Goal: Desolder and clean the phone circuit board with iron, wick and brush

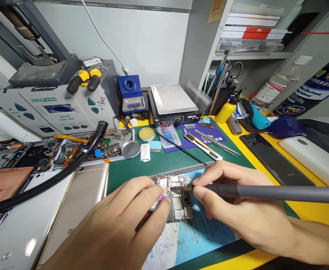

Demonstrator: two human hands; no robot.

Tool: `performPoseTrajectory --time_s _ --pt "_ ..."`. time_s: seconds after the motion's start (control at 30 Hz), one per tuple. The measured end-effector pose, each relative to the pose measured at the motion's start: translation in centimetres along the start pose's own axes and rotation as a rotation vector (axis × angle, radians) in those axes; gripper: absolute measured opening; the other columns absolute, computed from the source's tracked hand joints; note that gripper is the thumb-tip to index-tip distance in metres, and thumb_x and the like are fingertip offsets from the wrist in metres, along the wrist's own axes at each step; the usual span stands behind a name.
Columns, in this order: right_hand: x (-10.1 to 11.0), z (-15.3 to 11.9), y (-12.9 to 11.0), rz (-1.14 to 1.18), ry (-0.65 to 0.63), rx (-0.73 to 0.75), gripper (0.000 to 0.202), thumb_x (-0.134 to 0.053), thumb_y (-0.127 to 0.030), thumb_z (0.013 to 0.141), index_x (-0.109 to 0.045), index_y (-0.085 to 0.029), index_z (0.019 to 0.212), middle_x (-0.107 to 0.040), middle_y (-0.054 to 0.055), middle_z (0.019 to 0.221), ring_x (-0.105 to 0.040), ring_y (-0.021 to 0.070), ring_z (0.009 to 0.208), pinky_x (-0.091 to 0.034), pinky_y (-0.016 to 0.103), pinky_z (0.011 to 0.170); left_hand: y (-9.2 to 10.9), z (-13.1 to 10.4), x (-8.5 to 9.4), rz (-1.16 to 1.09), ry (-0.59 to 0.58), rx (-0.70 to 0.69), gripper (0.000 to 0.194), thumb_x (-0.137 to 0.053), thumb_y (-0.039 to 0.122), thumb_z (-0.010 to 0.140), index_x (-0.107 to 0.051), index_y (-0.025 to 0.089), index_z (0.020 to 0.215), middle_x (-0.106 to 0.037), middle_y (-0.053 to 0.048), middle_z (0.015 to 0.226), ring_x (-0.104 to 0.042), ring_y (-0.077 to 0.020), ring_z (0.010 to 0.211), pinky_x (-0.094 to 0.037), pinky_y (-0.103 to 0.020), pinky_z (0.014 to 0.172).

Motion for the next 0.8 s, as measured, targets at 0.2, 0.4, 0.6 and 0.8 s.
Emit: performPoseTrajectory --time_s 0.2,0.4,0.6,0.8 --pt "0.07 0.19 -0.27 -0.006 0.007 0.022 0.013 -0.073 -0.014 0.087 -0.072 -0.024 0.079 -0.069 -0.007 0.062 -0.06 0.0089 0.051 -0.05 0.017 0.049 0.03 0.07 0.07 0.011 -0.016 -0.013 0.026 -0.044 0.018 0.114 -0.07 0.018 0.115 -0.074 -0.006 0.114 -0.061 -0.0276 0.116 -0.048 -0.043 0.1" --pt "-0.01 0.17 -0.13 0.008 0.003 0.01 0.013 -0.072 -0.015 0.089 -0.072 -0.025 0.08 -0.069 -0.007 0.059 -0.059 0.0094 0.048 -0.05 0.018 0.047 0.02 0.11 0.05 0.014 -0.028 -0.01 0.027 -0.044 0.018 0.114 -0.071 0.019 0.117 -0.074 -0.006 0.116 -0.061 -0.0274 0.117 -0.05 -0.042 0.099" --pt "0.09 0.01 -0.2 0.014 0.004 0.013 0.013 -0.072 -0.016 0.088 -0.071 -0.025 0.079 -0.067 -0.007 0.057 -0.058 0.0097 0.047 -0.048 0.019 0.046 -0.01 0.25 0.08 0.016 -0.017 -0.01 0.027 -0.043 0.018 0.114 -0.07 0.019 0.117 -0.074 -0.006 0.116 -0.061 -0.0274 0.118 -0.049 -0.043 0.101" --pt "0.13 0.18 -0.41 0.004 0.017 0.026 0.013 -0.072 -0.016 0.088 -0.072 -0.025 0.078 -0.067 -0.007 0.058 -0.058 0.0093 0.047 -0.048 0.019 0.046 0.0 0.09 0.1 0.018 -0.009 -0.008 0.026 -0.043 0.019 0.114 -0.07 0.019 0.115 -0.073 -0.006 0.115 -0.06 -0.027 0.117 -0.048 -0.042 0.101"
Point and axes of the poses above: each hand's wrist, its own z-axis towards the middle knuckle, its own x-axis out of the back of the hand, y = z × x, the point moved 8 cm from there along z, towards the middle knuckle
